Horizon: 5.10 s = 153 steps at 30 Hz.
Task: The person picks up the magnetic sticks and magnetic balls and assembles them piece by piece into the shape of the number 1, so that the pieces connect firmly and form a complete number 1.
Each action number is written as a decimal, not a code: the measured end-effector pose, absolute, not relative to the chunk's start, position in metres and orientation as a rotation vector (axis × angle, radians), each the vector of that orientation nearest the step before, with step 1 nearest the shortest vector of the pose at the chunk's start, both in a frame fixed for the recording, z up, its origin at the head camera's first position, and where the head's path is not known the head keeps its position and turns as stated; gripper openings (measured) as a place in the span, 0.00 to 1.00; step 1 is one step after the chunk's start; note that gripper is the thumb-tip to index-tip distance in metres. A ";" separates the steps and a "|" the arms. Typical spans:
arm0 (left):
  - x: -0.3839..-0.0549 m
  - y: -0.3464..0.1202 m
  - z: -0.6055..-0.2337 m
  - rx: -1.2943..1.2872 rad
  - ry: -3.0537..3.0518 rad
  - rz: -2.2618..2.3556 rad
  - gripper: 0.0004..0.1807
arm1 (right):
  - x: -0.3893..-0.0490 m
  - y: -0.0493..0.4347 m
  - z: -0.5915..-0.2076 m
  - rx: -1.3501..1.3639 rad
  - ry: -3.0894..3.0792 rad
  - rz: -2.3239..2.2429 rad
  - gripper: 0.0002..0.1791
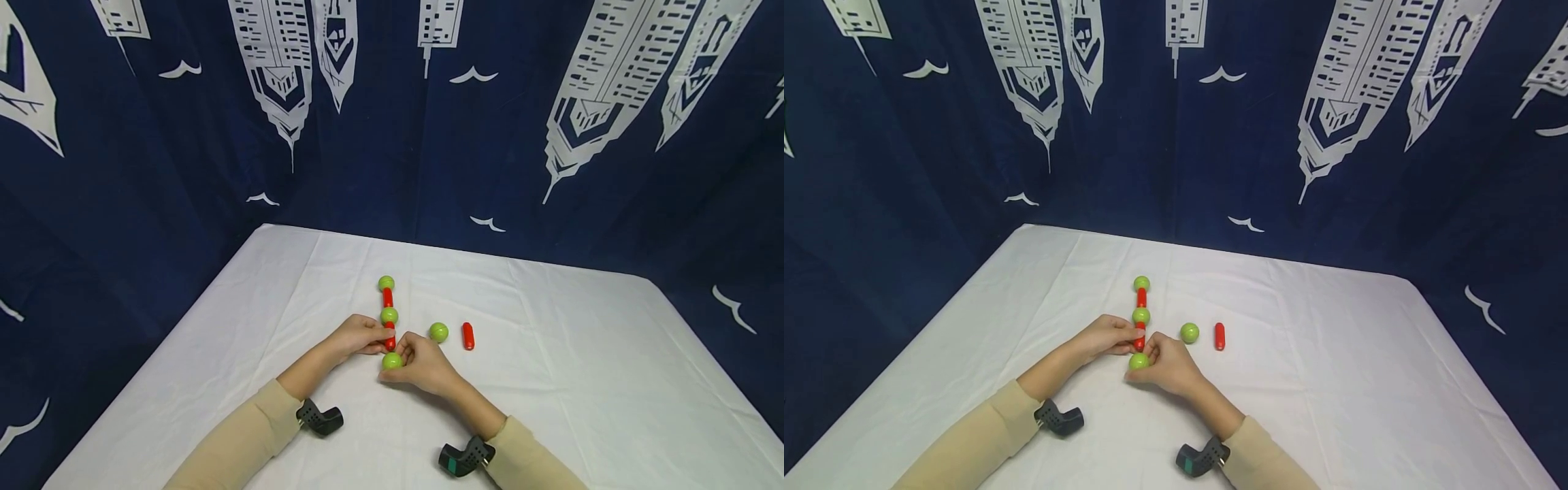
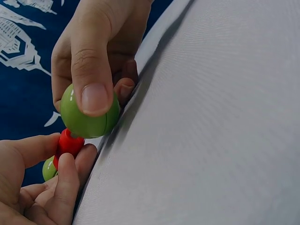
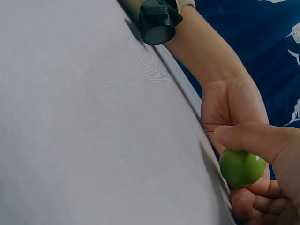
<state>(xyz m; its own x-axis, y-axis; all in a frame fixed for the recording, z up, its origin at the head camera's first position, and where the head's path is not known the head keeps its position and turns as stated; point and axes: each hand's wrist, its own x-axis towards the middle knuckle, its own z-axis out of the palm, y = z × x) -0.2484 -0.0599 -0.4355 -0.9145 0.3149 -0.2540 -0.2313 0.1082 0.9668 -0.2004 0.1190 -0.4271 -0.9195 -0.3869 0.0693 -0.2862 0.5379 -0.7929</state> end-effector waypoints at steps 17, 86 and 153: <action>-0.245 -0.062 -0.434 0.069 2.043 1.812 0.09 | -0.199 0.112 -0.434 -0.531 2.778 -1.376 0.23; -0.243 -0.066 -0.428 0.290 2.025 1.671 0.13 | -0.204 0.125 -0.409 -0.215 2.647 -1.446 0.20; -0.245 -0.069 -0.428 0.253 1.994 1.672 0.14 | -0.248 0.219 -0.400 0.122 2.819 -0.982 0.15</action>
<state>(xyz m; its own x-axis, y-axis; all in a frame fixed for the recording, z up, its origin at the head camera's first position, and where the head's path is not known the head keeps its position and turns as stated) -0.2453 -0.0688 -0.4277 -0.8470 0.4592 -0.2677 -0.1836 0.2199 0.9581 -0.2482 0.2192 -0.4000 -0.9849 0.0262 -0.1711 0.1268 0.7819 -0.6103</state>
